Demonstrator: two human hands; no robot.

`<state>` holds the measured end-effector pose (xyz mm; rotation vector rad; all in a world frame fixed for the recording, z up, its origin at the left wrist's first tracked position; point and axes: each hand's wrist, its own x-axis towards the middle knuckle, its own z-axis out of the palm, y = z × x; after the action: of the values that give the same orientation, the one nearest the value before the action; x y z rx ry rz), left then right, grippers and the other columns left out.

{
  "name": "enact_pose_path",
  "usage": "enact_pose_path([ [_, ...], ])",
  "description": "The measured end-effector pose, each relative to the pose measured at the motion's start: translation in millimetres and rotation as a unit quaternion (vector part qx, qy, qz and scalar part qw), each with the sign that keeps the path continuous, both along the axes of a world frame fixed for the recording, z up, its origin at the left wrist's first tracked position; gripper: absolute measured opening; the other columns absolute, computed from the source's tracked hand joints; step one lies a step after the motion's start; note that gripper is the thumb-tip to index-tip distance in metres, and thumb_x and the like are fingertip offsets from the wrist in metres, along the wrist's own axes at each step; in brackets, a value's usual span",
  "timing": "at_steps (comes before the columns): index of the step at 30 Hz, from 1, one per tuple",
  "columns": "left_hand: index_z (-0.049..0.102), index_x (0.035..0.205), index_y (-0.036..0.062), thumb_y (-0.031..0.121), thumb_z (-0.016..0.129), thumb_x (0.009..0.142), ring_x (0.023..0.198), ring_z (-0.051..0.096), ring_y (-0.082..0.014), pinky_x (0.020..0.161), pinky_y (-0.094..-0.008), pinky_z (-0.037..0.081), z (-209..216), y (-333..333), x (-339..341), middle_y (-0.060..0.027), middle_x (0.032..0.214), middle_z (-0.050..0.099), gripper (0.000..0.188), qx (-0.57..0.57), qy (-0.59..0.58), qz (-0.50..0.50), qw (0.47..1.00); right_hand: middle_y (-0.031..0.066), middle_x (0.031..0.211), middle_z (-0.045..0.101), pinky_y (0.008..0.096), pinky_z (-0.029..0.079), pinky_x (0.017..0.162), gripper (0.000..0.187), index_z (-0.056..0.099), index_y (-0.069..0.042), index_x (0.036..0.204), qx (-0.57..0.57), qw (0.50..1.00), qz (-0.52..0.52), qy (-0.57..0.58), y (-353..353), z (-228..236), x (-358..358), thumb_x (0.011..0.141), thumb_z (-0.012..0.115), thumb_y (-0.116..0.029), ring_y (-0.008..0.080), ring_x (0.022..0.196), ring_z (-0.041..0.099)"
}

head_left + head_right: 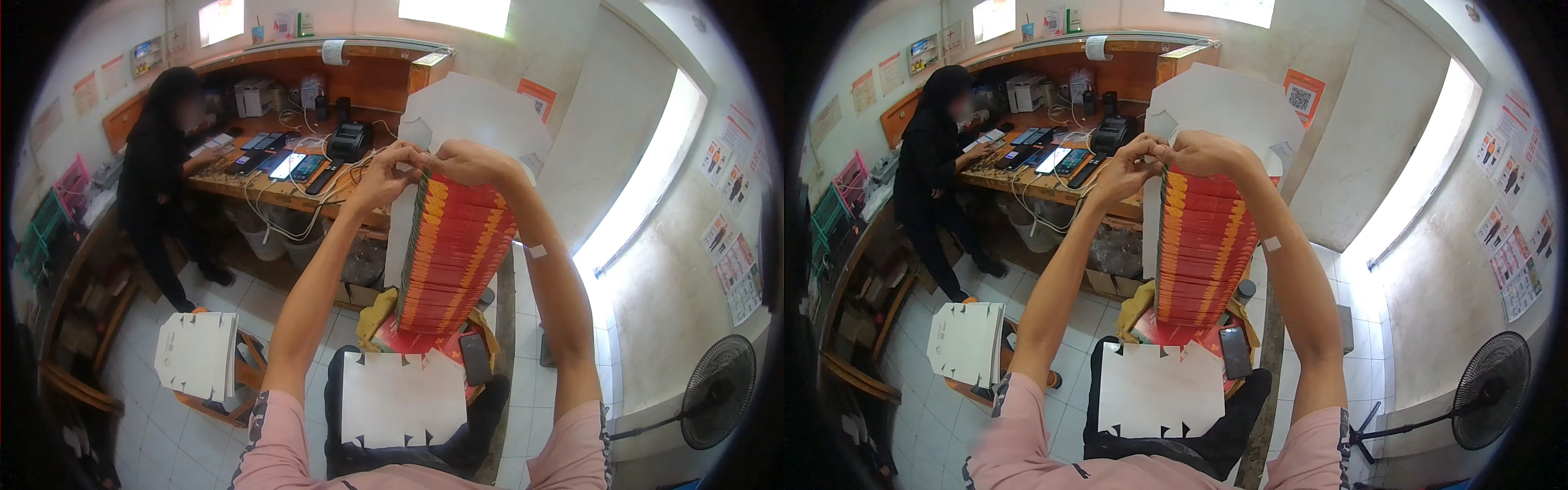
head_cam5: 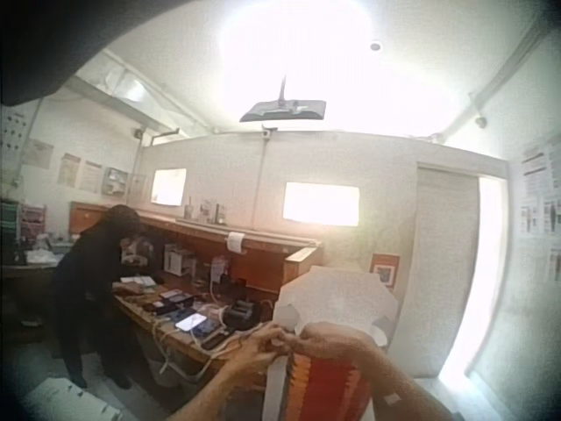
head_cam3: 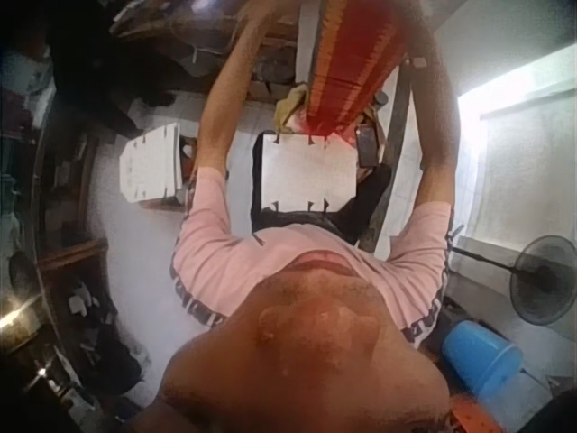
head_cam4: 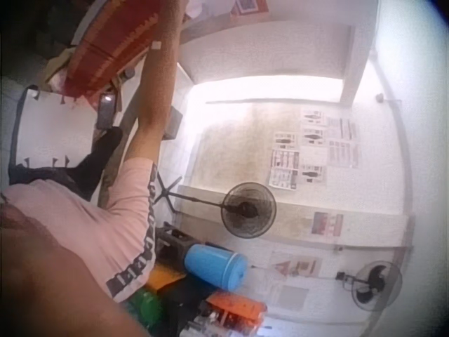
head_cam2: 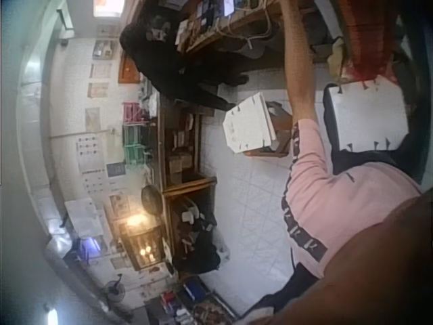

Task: Assembling and stacking cardboard food boxes.

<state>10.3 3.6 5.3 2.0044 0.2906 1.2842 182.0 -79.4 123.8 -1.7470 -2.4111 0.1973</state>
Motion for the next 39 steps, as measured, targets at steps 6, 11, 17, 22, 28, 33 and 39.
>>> enact_pose_path([
  [6, 0.064, 0.097, 0.0007, 0.002, 0.068, 0.092, 0.104, 0.06, -0.0118, 0.085, -0.0258, 0.059, -1, 1, 1, -0.0039, 0.122, 0.056, 0.007, 0.001, -0.021, -0.01, 1.0, 0.0249, 0.086, 0.07, 0.0431, 0.052, 0.077, 0.068, 0.071, 0.006, 0.097, 0.018, 0.998, 0.053, -0.008, 4, -16, -9, 0.101, 0.047, -0.057, 0.0361, 0.083, 0.068],
  [11, 0.062, 0.093, 0.0001, 0.006, 0.07, 0.092, 0.106, 0.061, -0.0117, 0.087, -0.0274, 0.059, 3, -2, -2, -0.0071, 0.131, 0.055, 0.01, 0.016, -0.013, -0.012, 1.0, 0.0248, 0.1, 0.071, 0.0444, 0.055, 0.081, 0.058, 0.072, 0.003, 0.103, -0.006, 0.994, -0.084, 0.073, 11, 8, 28, 0.097, 0.055, -0.053, 0.0369, 0.093, 0.07],
  [17, 0.07, 0.112, 0.0043, 0.011, 0.064, 0.098, 0.106, 0.062, -0.01, 0.083, -0.0265, 0.059, 6, -10, -4, -0.0055, 0.153, 0.045, 0.017, 0.028, -0.01, 0.026, 0.999, 0.0258, 0.091, 0.072, 0.0441, 0.059, 0.073, 0.035, 0.073, 0.004, 0.1, 0.186, 0.933, -0.302, -0.053, 4, 1, 127, 0.091, 0.06, -0.027, 0.0347, 0.088, 0.073],
  [22, 0.072, 0.113, 0.005, 0.01, 0.064, 0.098, 0.112, 0.062, -0.0124, 0.087, -0.026, 0.056, 2, -10, -2, -0.0077, 0.142, 0.056, 0.018, 0.067, 0.049, 0.068, 0.994, 0.0295, 0.085, 0.069, 0.0462, 0.057, 0.075, 0.032, 0.071, 0.009, 0.09, 0.156, 0.939, -0.296, 0.076, 21, -31, 152, 0.084, 0.059, -0.021, 0.0407, 0.083, 0.071],
  [28, 0.07, 0.118, 0.0076, 0.007, 0.067, 0.094, 0.116, 0.059, -0.0165, 0.091, -0.0296, 0.052, 5, -22, 3, -0.0072, 0.129, 0.062, 0.024, 0.164, -0.036, 0.099, 0.981, 0.0228, 0.084, 0.072, 0.0408, 0.056, 0.075, 0.042, 0.073, 0.004, 0.094, 0.162, 0.952, -0.26, 0.019, 22, -27, 162, 0.089, 0.063, -0.036, 0.0317, 0.078, 0.071],
  [33, 0.05, 0.147, 0.0133, 0.016, 0.066, 0.098, 0.112, 0.063, -0.0245, 0.09, -0.0387, 0.056, -51, -78, -24, -0.0084, 0.141, 0.057, 0.051, 0.047, 0.003, 0.189, 0.981, 0.0069, 0.096, 0.076, 0.0302, 0.055, 0.073, 0.033, 0.075, -0.003, 0.104, 0.391, 0.874, -0.131, 0.259, -87, -95, 158, 0.1, 0.059, -0.031, 0.0156, 0.083, 0.07],
  [39, 0.069, 0.096, 0.0005, 0.009, 0.065, 0.094, 0.075, 0.06, -0.0086, 0.07, -0.0259, 0.05, -252, -206, -38, -0.0028, 0.087, 0.068, 0.01, -0.269, 0.047, 0.21, 0.939, 0.0172, 0.086, 0.072, 0.0422, 0.054, 0.08, 0.035, 0.072, -0.004, 0.101, -0.148, 0.964, -0.081, 0.206, -162, -372, 47, 0.074, 0.084, -0.025, 0.033, 0.082, 0.069],
])
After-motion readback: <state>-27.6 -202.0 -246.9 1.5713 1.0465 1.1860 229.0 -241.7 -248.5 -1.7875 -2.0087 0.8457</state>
